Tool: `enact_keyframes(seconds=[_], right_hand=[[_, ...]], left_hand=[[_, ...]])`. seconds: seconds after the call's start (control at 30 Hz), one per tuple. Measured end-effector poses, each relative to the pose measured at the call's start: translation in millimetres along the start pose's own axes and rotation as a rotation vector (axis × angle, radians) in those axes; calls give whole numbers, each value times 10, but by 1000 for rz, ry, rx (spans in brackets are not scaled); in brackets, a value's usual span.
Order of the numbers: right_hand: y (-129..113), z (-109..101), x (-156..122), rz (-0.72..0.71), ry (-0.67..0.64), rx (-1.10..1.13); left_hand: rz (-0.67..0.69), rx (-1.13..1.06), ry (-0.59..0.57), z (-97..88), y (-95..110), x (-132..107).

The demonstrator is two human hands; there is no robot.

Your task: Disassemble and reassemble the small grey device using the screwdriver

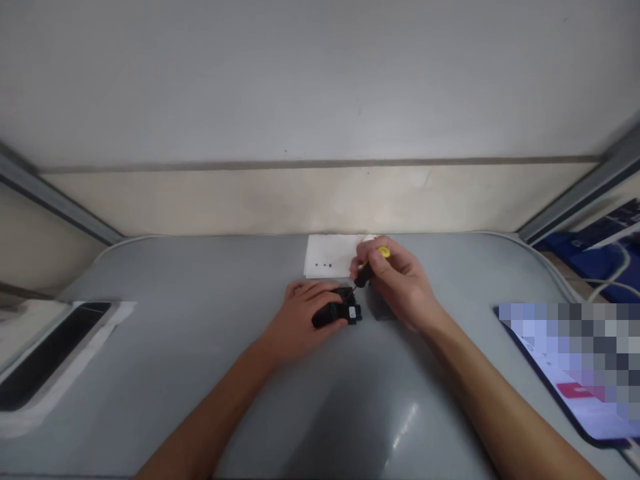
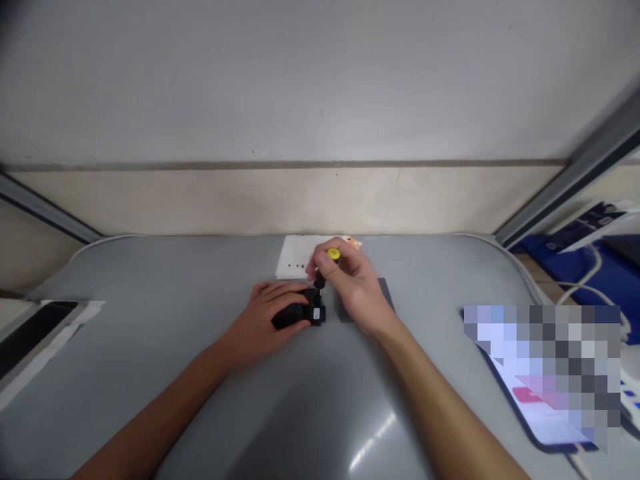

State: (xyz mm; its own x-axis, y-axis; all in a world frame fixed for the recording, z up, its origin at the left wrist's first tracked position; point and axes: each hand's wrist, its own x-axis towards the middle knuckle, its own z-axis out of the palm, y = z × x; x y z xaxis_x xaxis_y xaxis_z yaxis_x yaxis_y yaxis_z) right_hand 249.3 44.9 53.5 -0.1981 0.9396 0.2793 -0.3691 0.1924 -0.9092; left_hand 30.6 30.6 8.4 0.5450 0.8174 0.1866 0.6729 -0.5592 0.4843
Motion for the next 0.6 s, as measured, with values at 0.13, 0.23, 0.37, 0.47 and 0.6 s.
enact_keyframes(seconds=[0.13,0.23,0.37,0.47,0.6], right_hand=[[31,79,123,-8,35,-12],[43,175,272,36,82,-47],[40,176,371,68,8,70],[56,86,321,36,22,126],[103,-10,205,0,78,66]], left_hand=[[0,12,-5,11,8,0],[30,43,-47,-6,17,40],[147,104,-126,-51,-7,131],[198,88,-109,-71,-34,162],[196,42,-72,-83,-57,125]])
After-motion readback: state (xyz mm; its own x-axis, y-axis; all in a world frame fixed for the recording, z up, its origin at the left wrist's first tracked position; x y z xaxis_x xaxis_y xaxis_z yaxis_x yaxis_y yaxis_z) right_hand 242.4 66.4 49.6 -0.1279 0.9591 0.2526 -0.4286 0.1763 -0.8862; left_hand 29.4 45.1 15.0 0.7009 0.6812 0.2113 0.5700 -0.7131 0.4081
